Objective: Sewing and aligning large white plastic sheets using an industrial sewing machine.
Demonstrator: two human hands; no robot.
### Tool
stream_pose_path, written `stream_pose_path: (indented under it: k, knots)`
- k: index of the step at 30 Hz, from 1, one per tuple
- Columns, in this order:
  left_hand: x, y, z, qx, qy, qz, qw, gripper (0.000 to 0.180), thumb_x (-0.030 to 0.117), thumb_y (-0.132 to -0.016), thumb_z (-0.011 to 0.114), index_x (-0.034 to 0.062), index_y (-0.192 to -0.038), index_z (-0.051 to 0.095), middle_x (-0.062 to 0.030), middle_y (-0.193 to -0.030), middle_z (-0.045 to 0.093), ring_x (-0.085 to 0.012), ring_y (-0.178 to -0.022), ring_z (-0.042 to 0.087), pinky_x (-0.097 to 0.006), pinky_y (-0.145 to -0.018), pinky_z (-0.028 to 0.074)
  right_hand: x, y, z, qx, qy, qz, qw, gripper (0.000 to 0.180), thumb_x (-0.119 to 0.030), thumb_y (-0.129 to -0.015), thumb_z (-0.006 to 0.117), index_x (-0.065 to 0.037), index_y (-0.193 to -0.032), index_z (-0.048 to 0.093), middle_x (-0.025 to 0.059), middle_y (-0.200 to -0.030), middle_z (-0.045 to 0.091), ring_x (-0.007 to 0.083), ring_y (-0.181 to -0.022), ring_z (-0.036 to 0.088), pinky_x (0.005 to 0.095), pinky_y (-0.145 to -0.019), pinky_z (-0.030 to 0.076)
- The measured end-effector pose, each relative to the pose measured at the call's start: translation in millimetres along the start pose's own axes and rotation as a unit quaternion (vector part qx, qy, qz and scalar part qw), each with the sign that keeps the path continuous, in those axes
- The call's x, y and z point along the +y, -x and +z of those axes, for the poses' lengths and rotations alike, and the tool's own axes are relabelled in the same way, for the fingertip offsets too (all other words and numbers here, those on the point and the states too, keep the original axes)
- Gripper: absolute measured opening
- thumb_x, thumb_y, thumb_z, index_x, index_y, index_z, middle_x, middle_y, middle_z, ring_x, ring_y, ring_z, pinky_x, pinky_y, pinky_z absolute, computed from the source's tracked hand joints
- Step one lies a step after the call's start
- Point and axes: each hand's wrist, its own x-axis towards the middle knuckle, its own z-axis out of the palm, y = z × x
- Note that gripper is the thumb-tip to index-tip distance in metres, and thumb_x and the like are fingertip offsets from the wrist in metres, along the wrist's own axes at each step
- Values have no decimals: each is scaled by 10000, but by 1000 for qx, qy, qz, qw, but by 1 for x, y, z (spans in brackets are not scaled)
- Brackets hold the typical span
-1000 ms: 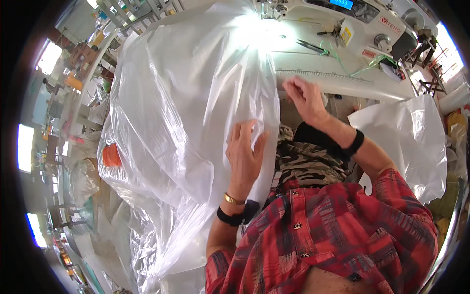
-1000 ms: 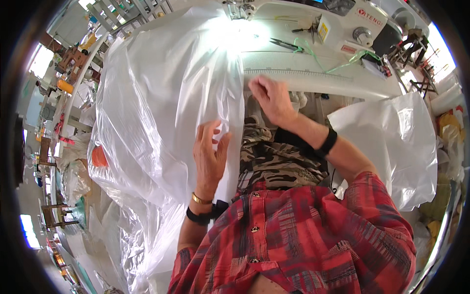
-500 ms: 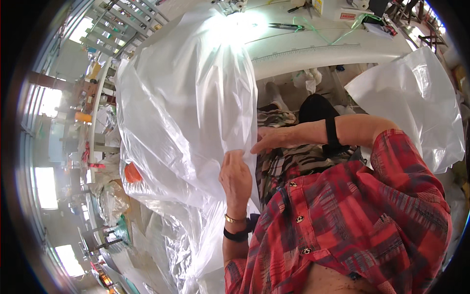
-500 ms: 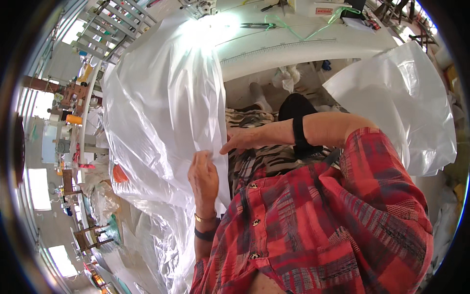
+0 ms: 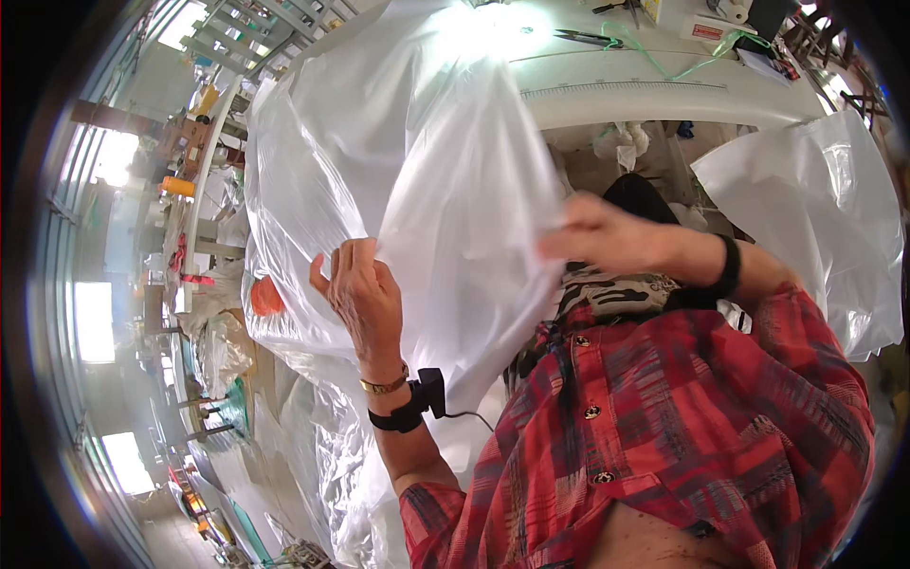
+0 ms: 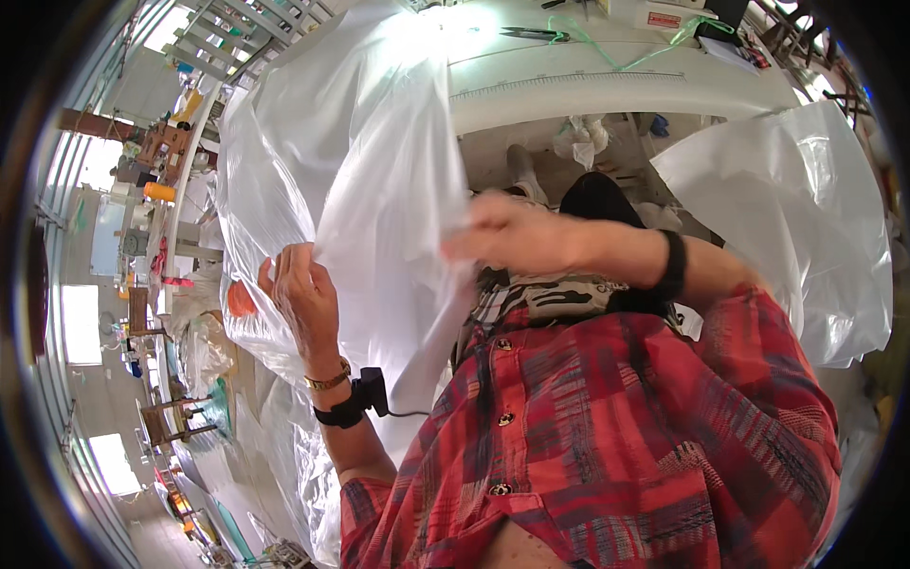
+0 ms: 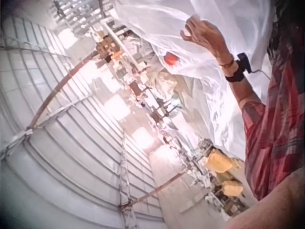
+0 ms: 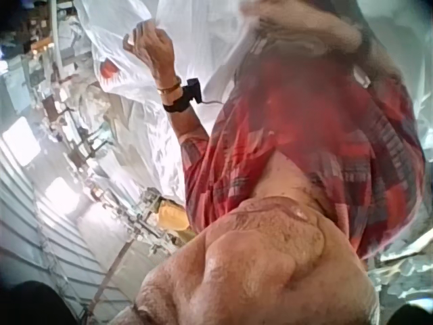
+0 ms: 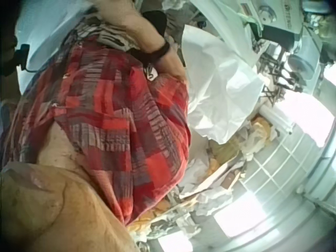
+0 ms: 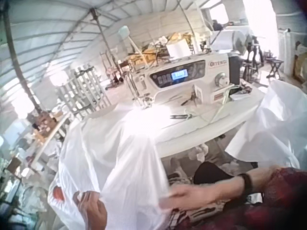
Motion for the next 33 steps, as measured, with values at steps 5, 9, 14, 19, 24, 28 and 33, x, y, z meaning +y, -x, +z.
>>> stream_pose_path:
  k: [5,9,14,19,24,28,33]
  knots:
    - [-11,-1,5,-9,15,-21,1000,173,-2,-822,500,21,-967,592,-102,-889,616,-279,-889,592,-424,-995,334,38,41,-56,61,51,27,996,302,-242,-921,605,32,-811,666,13,-735,649,63,-739,570,265,-666,457]
    - [-11,-2,7,-2,42,-31,999,185,-38,-789,521,37,-942,593,-77,-885,618,-251,-886,599,-450,-1032,296,85,53,-72,150,193,289,926,285,-236,-862,651,30,-764,623,66,-720,664,145,-698,620,312,-646,484]
    - [-14,-5,-2,-13,49,-35,998,189,17,-824,512,20,-992,599,-111,-922,637,-301,-888,603,-424,-1005,333,60,31,-61,277,603,6,748,369,-210,-822,672,-6,-1110,563,107,-942,630,254,-873,603,374,-805,473]
    - [-12,-14,-8,5,38,-14,999,201,-21,-790,518,40,-960,605,-81,-900,630,-262,-895,604,-448,-1039,294,25,-37,-28,98,674,-226,697,421,-104,-830,593,-41,-1241,528,112,-1069,583,240,-1060,540,375,-947,407]
    - [-11,-22,-17,8,31,-2,999,200,-20,-787,518,41,-957,602,-80,-894,625,-262,-900,602,-452,-1054,272,7,-100,4,-69,679,-125,720,429,-21,-829,541,-24,-1257,509,116,-884,631,272,-895,626,410,-813,479]
    - [-11,-26,-25,3,28,19,999,196,-18,-783,529,40,-958,595,-82,-895,620,-268,-894,601,-459,-1060,261,10,-121,16,-124,673,-53,727,184,-56,-835,545,-26,-1004,611,133,-767,650,313,-802,651,416,-718,502]
    - [-7,-23,-28,-15,65,27,997,176,-16,-794,540,45,-951,592,-83,-887,619,-264,-862,603,-447,-1054,265,23,-100,20,-241,465,-39,851,136,-166,-828,633,-32,-810,633,139,-771,654,337,-794,642,427,-708,485]
